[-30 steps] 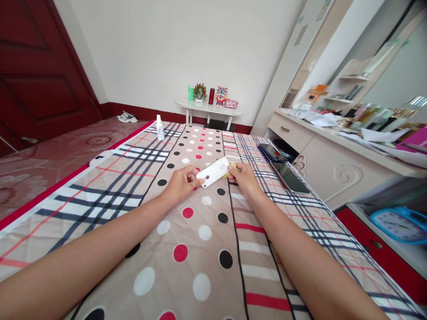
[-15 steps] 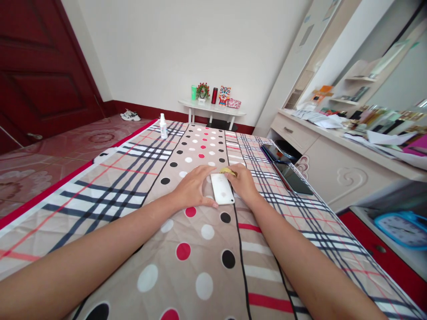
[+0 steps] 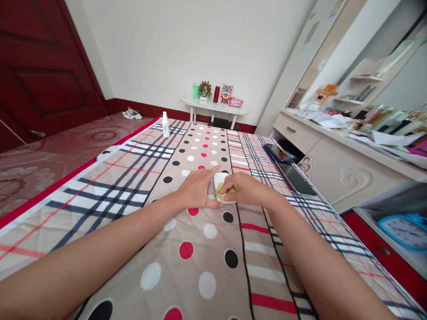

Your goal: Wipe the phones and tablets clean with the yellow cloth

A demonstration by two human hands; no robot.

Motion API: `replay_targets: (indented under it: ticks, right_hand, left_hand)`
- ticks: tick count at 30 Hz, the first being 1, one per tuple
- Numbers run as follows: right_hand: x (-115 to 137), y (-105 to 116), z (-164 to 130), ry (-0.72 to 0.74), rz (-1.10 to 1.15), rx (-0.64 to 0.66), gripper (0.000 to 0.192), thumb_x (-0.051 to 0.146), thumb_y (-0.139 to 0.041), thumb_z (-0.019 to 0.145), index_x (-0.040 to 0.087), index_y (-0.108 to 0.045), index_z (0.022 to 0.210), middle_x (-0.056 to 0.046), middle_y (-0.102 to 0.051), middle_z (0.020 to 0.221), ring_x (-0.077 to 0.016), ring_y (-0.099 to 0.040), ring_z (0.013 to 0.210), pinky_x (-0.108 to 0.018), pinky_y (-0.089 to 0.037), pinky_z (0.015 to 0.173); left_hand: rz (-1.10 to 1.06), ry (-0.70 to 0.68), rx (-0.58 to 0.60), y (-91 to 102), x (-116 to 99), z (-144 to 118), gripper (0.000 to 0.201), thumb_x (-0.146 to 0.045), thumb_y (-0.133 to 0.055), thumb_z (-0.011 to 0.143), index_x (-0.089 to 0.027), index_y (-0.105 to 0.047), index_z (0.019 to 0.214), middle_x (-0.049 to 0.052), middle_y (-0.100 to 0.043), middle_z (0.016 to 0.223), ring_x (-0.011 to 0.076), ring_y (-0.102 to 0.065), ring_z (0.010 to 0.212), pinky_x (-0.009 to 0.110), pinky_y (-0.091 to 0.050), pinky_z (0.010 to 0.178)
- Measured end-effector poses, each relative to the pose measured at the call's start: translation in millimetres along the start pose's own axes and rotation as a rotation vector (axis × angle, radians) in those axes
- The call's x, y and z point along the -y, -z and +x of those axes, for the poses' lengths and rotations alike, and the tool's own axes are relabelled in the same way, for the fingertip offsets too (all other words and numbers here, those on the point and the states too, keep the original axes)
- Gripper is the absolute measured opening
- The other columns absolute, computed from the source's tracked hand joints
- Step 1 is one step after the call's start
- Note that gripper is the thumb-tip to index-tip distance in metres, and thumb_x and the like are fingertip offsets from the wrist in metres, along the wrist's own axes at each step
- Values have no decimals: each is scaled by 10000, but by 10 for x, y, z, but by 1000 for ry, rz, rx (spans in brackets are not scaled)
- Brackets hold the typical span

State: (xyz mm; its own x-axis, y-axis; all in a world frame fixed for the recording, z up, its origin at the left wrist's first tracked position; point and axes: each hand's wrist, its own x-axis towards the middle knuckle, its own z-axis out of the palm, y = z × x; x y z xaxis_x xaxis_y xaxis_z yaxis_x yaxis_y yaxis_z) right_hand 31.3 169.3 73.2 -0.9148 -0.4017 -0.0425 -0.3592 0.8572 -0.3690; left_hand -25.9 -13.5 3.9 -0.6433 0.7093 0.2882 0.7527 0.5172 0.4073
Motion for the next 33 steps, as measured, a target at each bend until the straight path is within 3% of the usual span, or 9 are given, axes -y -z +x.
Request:
replay_targets:
  ticks: [3, 9, 12, 17, 23, 28, 30, 33]
  right_hand:
    - [28, -9, 2, 52, 67, 119, 163, 150, -656, 721, 237, -761, 810, 21, -705, 751, -124, -571, 637, -227, -374, 602]
    - [-199, -275, 201, -55, -61, -313, 246, 160, -545, 849, 221, -740, 987, -42, -673, 873, -159, -585, 791, -255, -397, 702]
    - [-182, -353, 214, -92, -184, -396, 280, 174, -492, 895, 226, -724, 1044, -69, -640, 924, -183, -573, 860, -270, -393, 710]
    - [-27, -342, 196, 130, -147, -255, 242, 161, -523, 870, 244, -735, 951, -37, -651, 1049, -173, -583, 909, -260, -403, 729]
    - [-267, -314, 234, -34, -83, -401, 273, 135, -524, 851, 242, -722, 1005, -35, -661, 981, -167, -586, 888, -275, -418, 777]
    - [-337, -314, 190, -122, -112, -438, 307, 140, -516, 848, 268, -716, 1041, -32, -661, 931, -177, -594, 870, -288, -422, 766]
    - [-277, -311, 174, -93, -67, -410, 293, 122, -536, 824, 260, -730, 994, -27, -670, 932, -171, -602, 862, -282, -426, 764]
    - [-183, -317, 172, 68, 74, -254, 258, 96, -584, 775, 257, -748, 889, -2, -692, 938, -151, -613, 842, -261, -435, 764]
  left_hand:
    - [-7, 0, -7, 16, -7, 8, 1215, -604, -760, 536, -244, -134, 1513, 145, -515, 1340, 369, -495, 1178, 485, -366, 972]
    - [-123, -53, -15, 36, 4, 12, 1219, -535, -805, 528, -263, -138, 1511, 127, -507, 1355, 351, -490, 1192, 474, -352, 996]
    - [-155, -84, -16, 33, 19, 9, 1237, -517, -818, 520, -267, -125, 1514, 126, -471, 1396, 349, -471, 1222, 465, -351, 1006]
    - [-170, -139, -9, 34, 11, 7, 1289, -491, -821, 520, -231, -51, 1521, 134, -498, 1350, 330, -495, 1193, 445, -366, 1000]
    - [-186, -152, -22, 45, -23, -3, 1276, -476, -827, 505, -249, -78, 1513, 132, -484, 1367, 343, -480, 1214, 455, -361, 1009]
    - [-150, -99, -23, 49, -41, -8, 1283, -502, -826, 489, -236, -101, 1514, 133, -526, 1313, 349, -518, 1155, 451, -383, 978]
    - [-123, -77, -18, 49, -37, -5, 1301, -518, -822, 486, -234, -79, 1516, 128, -546, 1279, 347, -531, 1130, 450, -394, 960]
    - [-102, -57, -12, 51, -22, 0, 1317, -530, -817, 481, -249, -50, 1514, 115, -558, 1246, 341, -541, 1103, 452, -413, 933]
